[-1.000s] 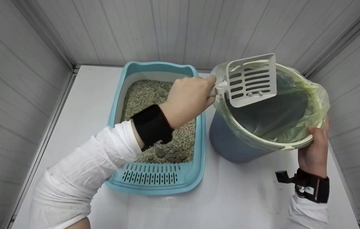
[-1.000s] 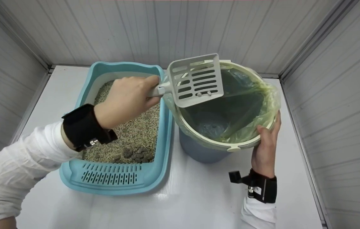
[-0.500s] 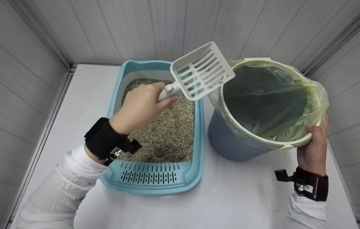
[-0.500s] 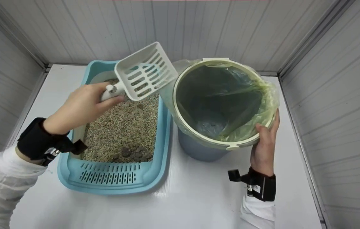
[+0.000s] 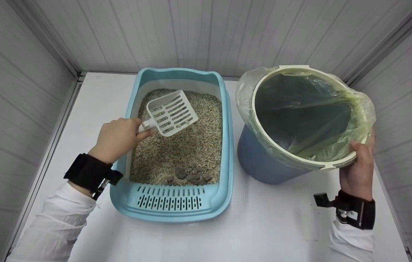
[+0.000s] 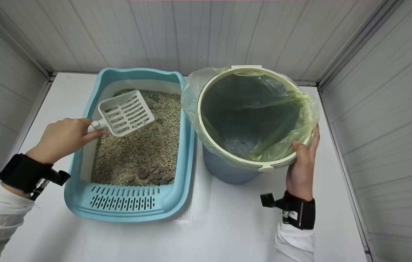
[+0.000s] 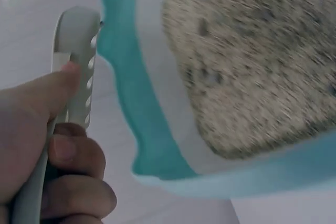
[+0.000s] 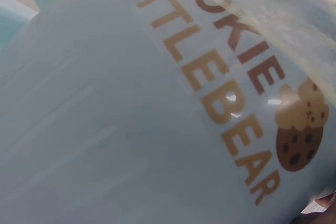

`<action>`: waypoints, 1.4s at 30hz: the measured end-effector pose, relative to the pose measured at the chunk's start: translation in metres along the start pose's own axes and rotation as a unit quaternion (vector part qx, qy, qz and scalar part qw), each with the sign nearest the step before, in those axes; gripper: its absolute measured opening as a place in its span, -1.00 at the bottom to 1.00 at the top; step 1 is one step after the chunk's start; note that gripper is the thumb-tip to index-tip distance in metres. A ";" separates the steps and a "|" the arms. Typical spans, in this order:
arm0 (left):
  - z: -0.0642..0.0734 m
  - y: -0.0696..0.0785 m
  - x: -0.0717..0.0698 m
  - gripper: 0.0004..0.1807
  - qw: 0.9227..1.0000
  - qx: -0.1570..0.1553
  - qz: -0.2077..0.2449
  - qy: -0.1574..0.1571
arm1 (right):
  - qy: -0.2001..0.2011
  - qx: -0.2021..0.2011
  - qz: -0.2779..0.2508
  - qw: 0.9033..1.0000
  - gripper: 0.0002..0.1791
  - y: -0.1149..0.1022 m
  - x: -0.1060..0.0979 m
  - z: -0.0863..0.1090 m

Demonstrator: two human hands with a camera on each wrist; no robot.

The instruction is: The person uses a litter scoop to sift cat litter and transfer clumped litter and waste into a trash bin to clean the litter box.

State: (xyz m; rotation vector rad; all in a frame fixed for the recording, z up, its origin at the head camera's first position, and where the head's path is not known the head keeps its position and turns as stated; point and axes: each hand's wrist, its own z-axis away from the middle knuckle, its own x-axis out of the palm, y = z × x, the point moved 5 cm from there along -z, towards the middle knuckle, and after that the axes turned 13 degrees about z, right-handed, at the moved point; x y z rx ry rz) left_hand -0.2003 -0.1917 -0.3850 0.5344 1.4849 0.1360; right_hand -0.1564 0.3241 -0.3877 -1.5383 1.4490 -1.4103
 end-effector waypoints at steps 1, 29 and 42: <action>0.002 -0.004 0.003 -0.52 1.000 0.003 -0.013 -0.014 | 0.001 0.000 -0.001 1.000 -0.26 0.000 0.000 0.000; 0.024 0.005 0.024 -0.53 0.966 0.020 -0.190 -0.173 | 0.006 0.009 0.018 1.000 -0.27 -0.001 -0.003 -0.001; 0.021 0.012 0.052 -0.58 0.960 0.058 -0.179 -0.207 | 0.008 0.005 0.001 1.000 -0.26 -0.001 -0.002 0.001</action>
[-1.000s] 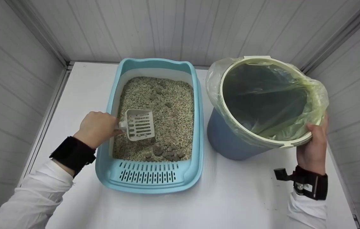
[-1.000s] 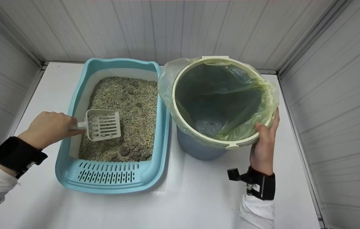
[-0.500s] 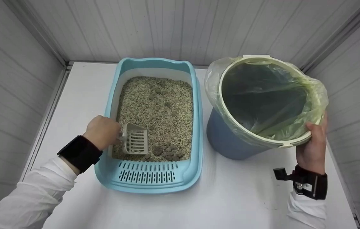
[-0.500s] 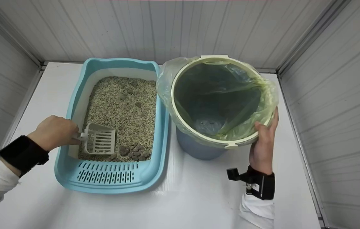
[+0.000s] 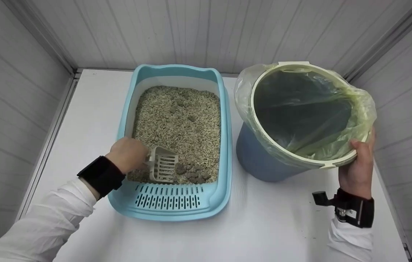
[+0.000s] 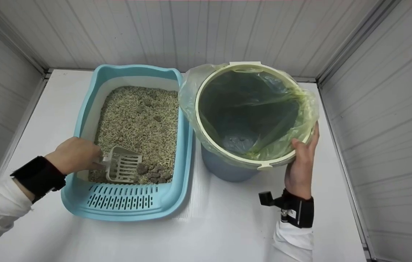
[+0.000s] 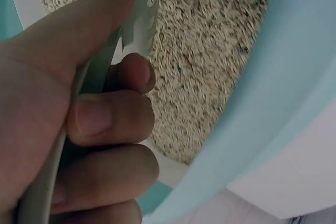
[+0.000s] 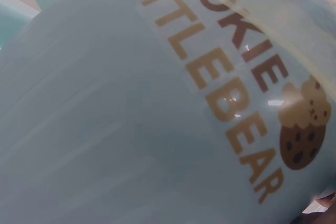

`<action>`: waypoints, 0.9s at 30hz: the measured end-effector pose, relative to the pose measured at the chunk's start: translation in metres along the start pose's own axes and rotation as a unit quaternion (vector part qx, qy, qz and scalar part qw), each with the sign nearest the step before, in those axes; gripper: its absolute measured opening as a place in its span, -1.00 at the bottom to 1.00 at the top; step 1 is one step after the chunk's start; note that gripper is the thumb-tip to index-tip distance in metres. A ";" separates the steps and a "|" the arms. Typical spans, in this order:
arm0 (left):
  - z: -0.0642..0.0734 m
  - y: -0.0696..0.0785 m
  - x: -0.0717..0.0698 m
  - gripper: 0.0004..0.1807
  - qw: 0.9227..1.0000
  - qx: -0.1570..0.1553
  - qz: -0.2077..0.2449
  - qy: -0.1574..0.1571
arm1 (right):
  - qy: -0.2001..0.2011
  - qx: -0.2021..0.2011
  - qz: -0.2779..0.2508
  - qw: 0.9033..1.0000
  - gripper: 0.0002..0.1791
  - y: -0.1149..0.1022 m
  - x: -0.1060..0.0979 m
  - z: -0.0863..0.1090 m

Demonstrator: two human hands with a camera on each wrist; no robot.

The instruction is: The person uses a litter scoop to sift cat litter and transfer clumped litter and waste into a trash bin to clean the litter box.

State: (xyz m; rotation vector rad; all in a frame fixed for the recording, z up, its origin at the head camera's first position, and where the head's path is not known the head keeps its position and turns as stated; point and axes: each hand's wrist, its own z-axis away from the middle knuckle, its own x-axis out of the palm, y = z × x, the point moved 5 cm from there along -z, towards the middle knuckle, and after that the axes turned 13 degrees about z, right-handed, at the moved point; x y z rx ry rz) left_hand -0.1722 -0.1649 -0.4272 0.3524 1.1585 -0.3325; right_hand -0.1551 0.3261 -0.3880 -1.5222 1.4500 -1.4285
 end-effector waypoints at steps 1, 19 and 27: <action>-0.002 0.003 0.002 -0.60 1.000 0.011 0.001 0.002 | 0.000 0.000 -0.002 1.000 -0.26 0.000 0.000 0.000; -0.044 0.020 0.042 -0.54 0.990 0.047 0.115 -0.062 | 0.002 -0.001 0.001 1.000 -0.27 0.000 0.003 0.000; -0.051 0.019 0.051 -0.55 0.987 0.054 0.132 -0.068 | 0.006 -0.006 0.000 1.000 -0.26 0.000 0.004 0.000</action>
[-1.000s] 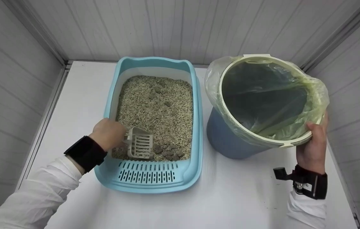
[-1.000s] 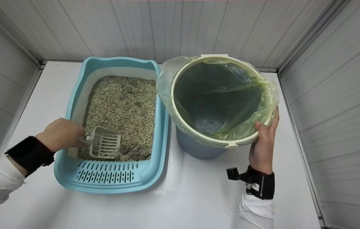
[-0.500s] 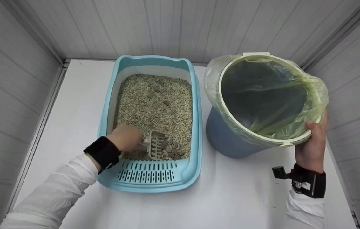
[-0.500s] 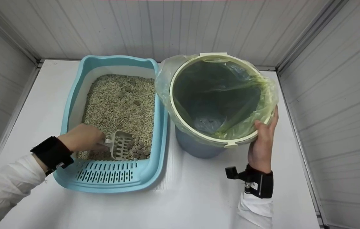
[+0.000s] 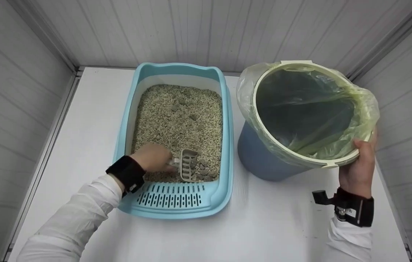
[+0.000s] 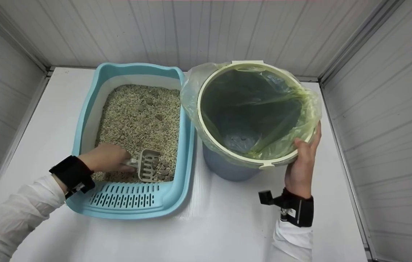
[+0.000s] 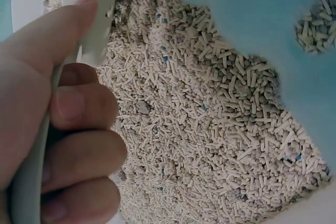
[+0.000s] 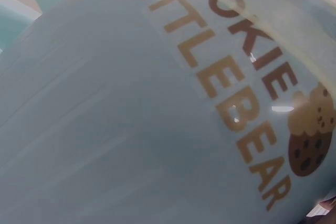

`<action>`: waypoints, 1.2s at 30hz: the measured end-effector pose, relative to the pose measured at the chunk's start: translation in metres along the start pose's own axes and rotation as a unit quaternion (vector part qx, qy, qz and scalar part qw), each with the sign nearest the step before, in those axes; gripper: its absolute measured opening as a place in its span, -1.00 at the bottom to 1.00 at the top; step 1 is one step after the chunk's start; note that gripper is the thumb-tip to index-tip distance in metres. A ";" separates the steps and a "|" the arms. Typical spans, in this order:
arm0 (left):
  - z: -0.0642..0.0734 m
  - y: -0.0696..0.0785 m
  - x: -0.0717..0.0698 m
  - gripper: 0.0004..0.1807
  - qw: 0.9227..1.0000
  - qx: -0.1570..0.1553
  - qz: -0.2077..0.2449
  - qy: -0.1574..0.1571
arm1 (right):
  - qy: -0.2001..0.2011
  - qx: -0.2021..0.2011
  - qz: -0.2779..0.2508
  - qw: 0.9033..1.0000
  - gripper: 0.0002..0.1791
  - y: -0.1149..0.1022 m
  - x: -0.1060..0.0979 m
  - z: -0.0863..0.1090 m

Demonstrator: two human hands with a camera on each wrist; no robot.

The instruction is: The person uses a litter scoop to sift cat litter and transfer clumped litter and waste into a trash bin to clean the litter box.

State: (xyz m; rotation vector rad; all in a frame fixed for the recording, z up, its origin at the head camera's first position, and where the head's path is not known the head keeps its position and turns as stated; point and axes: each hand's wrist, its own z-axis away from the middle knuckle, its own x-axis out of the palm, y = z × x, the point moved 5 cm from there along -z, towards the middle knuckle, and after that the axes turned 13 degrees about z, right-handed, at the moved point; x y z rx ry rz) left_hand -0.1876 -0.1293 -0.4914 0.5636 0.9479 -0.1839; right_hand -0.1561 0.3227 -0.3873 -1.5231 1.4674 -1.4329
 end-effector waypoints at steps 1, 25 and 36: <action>-0.001 0.000 0.000 -0.55 1.000 0.000 0.002 -0.002 | 0.000 -0.001 0.000 1.000 -0.26 0.000 0.000 0.000; 0.005 -0.009 -0.007 -0.56 0.994 0.055 0.091 0.007 | -0.004 0.002 -0.003 1.000 -0.27 -0.001 0.000 0.000; 0.020 -0.028 -0.017 -0.56 0.980 0.043 0.188 0.040 | -0.005 -0.007 0.000 1.000 -0.28 -0.002 0.000 -0.001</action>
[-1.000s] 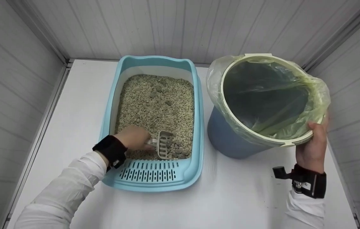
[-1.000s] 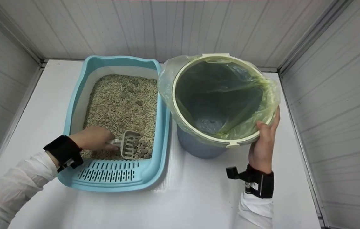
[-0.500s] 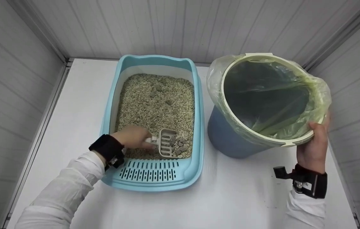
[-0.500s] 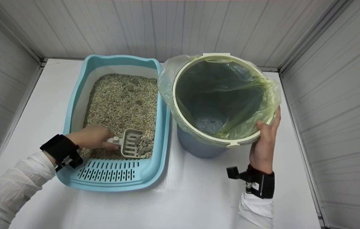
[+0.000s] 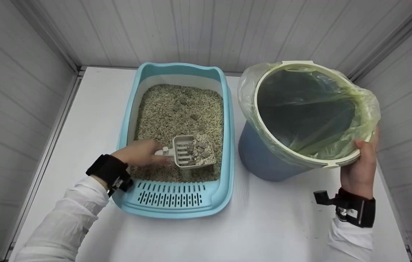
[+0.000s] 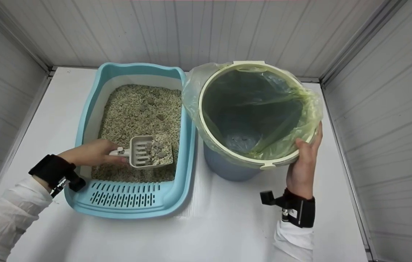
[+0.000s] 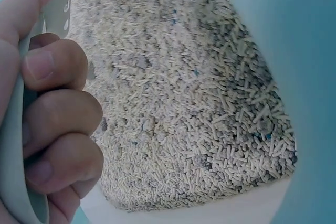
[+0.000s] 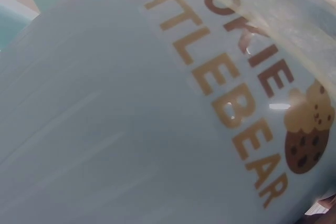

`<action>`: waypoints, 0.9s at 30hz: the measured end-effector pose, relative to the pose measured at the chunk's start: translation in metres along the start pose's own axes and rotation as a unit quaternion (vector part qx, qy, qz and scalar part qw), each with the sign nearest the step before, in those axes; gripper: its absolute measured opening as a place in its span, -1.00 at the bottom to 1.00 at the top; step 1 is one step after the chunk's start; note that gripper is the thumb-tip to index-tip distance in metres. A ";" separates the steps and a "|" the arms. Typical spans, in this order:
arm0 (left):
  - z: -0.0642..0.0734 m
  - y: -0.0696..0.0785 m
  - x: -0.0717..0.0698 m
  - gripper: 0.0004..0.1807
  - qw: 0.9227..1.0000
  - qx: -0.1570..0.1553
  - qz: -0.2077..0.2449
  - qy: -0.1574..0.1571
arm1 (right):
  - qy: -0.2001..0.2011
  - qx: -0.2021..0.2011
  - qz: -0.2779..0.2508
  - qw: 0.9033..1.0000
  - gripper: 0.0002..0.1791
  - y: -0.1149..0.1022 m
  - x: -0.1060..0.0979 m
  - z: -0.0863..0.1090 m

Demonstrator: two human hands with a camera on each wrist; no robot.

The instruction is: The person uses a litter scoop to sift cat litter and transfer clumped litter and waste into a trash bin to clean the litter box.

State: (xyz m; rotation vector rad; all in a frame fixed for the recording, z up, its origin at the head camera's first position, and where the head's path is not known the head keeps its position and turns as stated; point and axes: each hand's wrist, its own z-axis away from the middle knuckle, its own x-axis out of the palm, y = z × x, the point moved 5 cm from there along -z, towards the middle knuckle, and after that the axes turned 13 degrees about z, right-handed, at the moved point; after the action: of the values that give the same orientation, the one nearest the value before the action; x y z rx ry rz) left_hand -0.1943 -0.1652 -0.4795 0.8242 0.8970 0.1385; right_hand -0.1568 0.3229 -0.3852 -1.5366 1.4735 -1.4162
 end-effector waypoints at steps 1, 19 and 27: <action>0.000 -0.001 -0.001 -0.54 1.000 -0.001 0.013 0.002 | 0.001 0.001 0.001 1.000 -0.28 0.000 0.000 0.000; 0.000 0.003 -0.015 -0.54 0.986 -0.069 0.153 0.019 | -0.010 -0.003 -0.002 1.000 -0.25 -0.001 0.001 0.000; -0.001 0.000 -0.014 -0.51 0.984 -0.074 0.162 0.003 | -0.014 -0.005 0.002 1.000 -0.25 -0.001 0.000 0.001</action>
State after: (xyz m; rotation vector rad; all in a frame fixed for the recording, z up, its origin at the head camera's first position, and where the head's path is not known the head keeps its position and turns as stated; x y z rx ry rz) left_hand -0.2041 -0.1701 -0.4710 0.8254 0.7438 0.4866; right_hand -0.1561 0.3227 -0.3843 -1.5526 1.4674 -1.3826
